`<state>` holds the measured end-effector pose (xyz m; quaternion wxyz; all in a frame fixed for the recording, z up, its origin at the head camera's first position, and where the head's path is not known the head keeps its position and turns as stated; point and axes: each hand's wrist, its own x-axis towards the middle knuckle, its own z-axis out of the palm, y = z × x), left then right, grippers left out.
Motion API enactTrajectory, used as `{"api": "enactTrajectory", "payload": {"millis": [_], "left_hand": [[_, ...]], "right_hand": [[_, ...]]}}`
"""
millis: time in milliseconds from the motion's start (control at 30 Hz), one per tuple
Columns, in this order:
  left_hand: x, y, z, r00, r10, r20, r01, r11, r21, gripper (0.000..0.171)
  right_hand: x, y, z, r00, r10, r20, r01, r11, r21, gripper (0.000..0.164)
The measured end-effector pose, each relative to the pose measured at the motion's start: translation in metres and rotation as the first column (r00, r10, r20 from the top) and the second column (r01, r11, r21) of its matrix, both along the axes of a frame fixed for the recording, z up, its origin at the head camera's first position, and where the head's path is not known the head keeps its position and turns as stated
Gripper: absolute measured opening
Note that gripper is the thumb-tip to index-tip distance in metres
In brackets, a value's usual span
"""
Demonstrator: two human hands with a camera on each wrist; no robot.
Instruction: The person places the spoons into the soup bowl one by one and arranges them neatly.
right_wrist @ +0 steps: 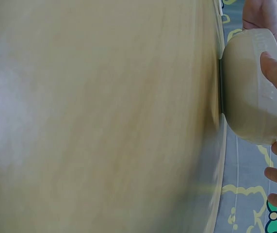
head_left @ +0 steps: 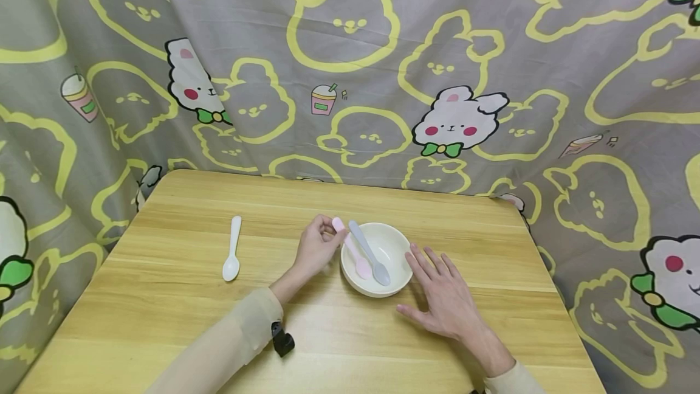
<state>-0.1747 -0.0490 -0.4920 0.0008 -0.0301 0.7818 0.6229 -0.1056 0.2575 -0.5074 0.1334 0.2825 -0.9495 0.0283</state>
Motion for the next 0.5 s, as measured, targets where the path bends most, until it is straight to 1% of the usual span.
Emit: {"api": "enactTrajectory", "payload": {"millis": [233,500], "left_hand": [[-0.0019,0.0022,-0.001,1.0,-0.008,-0.003,0.008,0.997,-0.075,0.026],[-0.0063,0.0058,-0.0015,0.999,-0.035,0.005,0.036,0.993,-0.11,0.026]], "right_hand": [[0.0,-0.0002,0.0011,1.0,0.003,-0.001,-0.003,1.0,-0.003,0.108],[-0.0009,0.0,0.0009,1.0,0.007,-0.002,-0.007,1.0,-0.002,0.106]]}}
